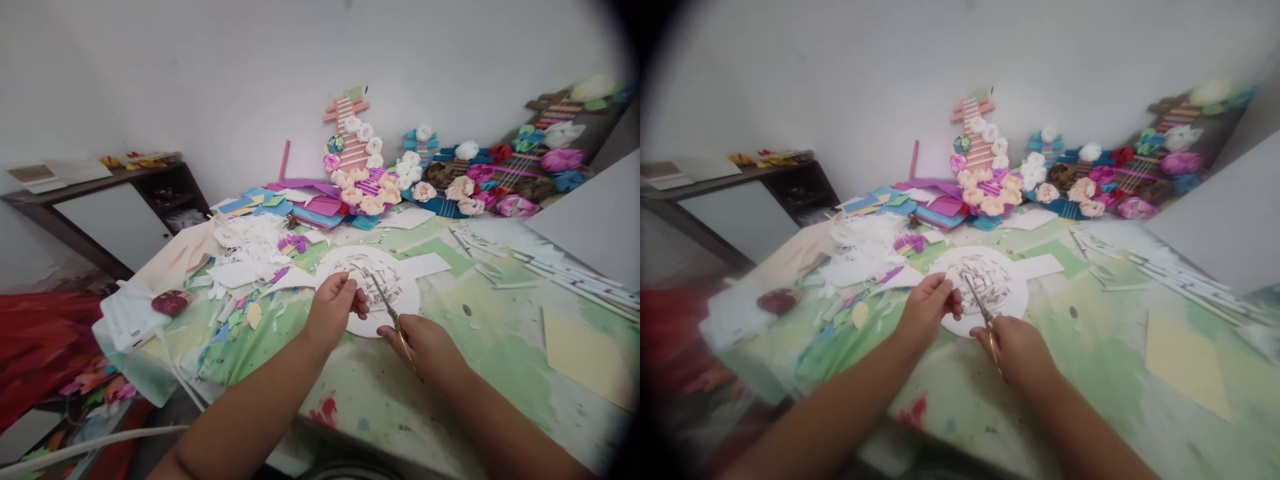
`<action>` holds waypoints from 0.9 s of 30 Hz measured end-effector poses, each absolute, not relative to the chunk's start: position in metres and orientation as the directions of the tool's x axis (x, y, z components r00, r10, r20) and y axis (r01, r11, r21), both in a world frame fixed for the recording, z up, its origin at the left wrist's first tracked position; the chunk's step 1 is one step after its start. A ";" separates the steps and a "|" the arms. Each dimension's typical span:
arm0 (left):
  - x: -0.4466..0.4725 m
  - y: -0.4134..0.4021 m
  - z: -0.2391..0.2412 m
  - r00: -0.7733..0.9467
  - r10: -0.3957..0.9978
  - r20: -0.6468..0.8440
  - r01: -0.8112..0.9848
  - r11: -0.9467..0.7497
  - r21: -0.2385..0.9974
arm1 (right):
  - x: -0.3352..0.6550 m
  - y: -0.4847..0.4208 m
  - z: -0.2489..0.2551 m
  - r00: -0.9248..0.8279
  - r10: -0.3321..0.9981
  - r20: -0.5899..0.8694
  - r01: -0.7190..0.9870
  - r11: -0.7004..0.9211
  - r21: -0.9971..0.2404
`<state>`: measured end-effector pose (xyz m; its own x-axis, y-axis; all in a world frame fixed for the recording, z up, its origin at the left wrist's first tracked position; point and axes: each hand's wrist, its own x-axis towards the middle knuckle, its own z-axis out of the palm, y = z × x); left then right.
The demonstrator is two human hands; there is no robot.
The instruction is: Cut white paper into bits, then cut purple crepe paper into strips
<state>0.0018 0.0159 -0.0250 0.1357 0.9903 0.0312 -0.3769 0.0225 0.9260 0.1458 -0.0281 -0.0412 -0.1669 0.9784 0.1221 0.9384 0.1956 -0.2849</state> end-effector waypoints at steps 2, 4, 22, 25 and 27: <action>0.001 0.018 -0.025 0.110 0.994 0.022 -0.384 0.022 0.923 | 0.148 -0.027 -0.039 -0.161 0.983 0.093 0.929 0.183 -0.323; 0.001 0.019 -0.024 0.062 0.998 0.000 -0.377 0.023 0.926 | 0.151 -0.027 -0.037 -0.141 0.988 0.070 0.915 0.157 -0.372; 0.001 0.014 -0.027 0.263 0.962 0.079 -0.200 -0.026 0.979 | 0.153 -0.024 -0.034 0.054 0.995 0.079 0.828 0.000 -0.561; 0.001 0.014 -0.026 0.263 0.961 0.086 -0.227 -0.024 0.974 | 0.154 -0.023 -0.036 0.119 0.989 0.086 0.782 -0.040 -0.622; 0.001 0.014 -0.024 0.260 0.964 0.064 -0.237 -0.001 0.971 | 0.154 -0.022 -0.039 0.127 0.989 0.081 0.760 -0.044 -0.648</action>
